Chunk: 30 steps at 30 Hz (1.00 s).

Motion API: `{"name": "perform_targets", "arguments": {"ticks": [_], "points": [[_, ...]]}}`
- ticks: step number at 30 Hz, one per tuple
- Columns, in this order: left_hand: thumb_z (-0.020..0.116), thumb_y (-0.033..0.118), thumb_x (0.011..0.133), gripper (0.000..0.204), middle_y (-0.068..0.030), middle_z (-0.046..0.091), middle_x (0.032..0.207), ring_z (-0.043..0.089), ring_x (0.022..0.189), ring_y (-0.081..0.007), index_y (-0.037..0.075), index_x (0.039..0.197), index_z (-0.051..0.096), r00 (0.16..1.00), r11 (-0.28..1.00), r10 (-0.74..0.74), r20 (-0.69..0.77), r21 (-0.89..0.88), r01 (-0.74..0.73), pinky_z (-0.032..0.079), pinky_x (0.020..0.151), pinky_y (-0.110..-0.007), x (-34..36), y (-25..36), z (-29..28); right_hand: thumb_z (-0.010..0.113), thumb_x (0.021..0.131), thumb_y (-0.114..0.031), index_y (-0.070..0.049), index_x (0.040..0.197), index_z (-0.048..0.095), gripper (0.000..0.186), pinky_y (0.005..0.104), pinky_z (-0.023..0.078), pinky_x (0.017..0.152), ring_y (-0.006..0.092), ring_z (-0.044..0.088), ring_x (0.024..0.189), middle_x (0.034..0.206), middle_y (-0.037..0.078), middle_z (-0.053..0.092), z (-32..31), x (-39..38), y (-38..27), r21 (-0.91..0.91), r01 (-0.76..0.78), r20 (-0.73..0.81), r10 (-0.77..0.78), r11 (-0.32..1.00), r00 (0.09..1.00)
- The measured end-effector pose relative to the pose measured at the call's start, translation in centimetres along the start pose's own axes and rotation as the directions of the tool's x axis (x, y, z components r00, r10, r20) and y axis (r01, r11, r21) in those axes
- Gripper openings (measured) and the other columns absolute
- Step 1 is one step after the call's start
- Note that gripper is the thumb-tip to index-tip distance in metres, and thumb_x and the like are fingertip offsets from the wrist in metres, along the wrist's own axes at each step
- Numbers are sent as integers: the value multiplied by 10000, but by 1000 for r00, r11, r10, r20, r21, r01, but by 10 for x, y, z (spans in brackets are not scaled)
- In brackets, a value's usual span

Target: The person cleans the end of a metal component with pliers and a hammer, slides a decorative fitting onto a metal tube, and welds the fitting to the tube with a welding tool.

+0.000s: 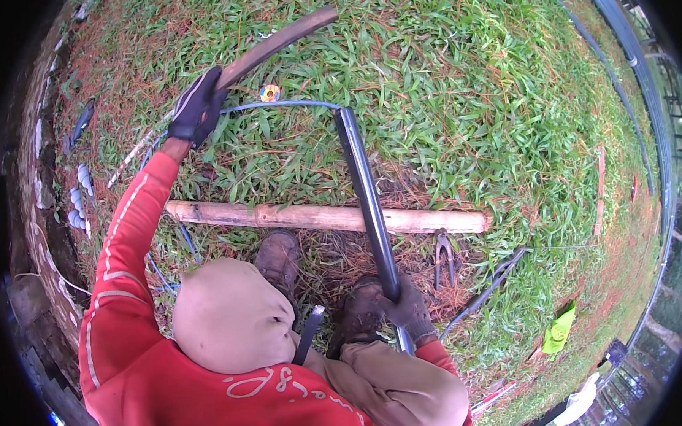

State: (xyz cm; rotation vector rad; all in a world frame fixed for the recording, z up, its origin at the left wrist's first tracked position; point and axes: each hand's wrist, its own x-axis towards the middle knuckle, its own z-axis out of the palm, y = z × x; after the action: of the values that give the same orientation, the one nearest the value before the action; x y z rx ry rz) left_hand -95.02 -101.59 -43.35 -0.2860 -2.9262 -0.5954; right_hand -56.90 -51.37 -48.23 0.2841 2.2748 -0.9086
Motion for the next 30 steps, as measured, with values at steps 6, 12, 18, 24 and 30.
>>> {"name": "perform_targets", "arguments": {"ticks": [6, 12, 18, 24, 30], "points": [[822, 285, 921, 714, -247, 633, 1464, 608, 1372, -443, -4, 1507, 532, 905, 909, 411, -111, -16, -416, 468, 1168, -539, -14, 96, 52, 914, 822, -372, -75, 1254, 610, 606, 508, 564, 707, 414, 733, 780, 870, 197, 722, 17, -2, 13, 70, 81, -164, -69, 994, 984], [818, 447, 836, 803, -190, 645, 1421, 627, 1308, -374, 59, 1501, 590, 729, 786, 608, 314, -365, -499, 455, 1188, -530, -182, 134, 80, 931, 792, -346, -72, 1189, 610, 580, 497, 546, 675, 406, 708, 751, 843, 194, 693, 29, -3, 12, 75, 90, -224, -71, 993, 972], [798, 440, 843, 704, -170, 649, 1320, 640, 1213, -365, 75, 1415, 610, 755, 788, 603, 258, -340, -514, 475, 1090, -521, -199, 126, 92, 938, 794, -367, -83, 1100, 616, 527, 471, 532, 635, 347, 680, 683, 795, 174, 675, 25, -5, 3, 68, 86, -242, -67, 994, 968], [778, 433, 850, 606, -149, 654, 1219, 653, 1119, -357, 91, 1328, 630, 844, 823, 529, 90, -299, -484, 495, 992, -513, -168, 136, 109, 936, 821, -376, -63, 1130, 635, 533, 448, 543, 646, 287, 676, 675, 797, 124, 680, 21, -14, -13, 71, 50, -218, -33, 996, 975], [758, 426, 857, 512, -129, 659, 1118, 666, 1024, -349, 107, 1242, 650, 861, 844, 487, -143, -178, -507, 515, 894, -504, -107, 143, 124, 885, 809, -243, -30, 1168, 618, 496, 399, 522, 647, 181, 590, 714, 825, 52, 626, 34, -20, 8, 195, 135, -256, -82, 971, 963]]}}
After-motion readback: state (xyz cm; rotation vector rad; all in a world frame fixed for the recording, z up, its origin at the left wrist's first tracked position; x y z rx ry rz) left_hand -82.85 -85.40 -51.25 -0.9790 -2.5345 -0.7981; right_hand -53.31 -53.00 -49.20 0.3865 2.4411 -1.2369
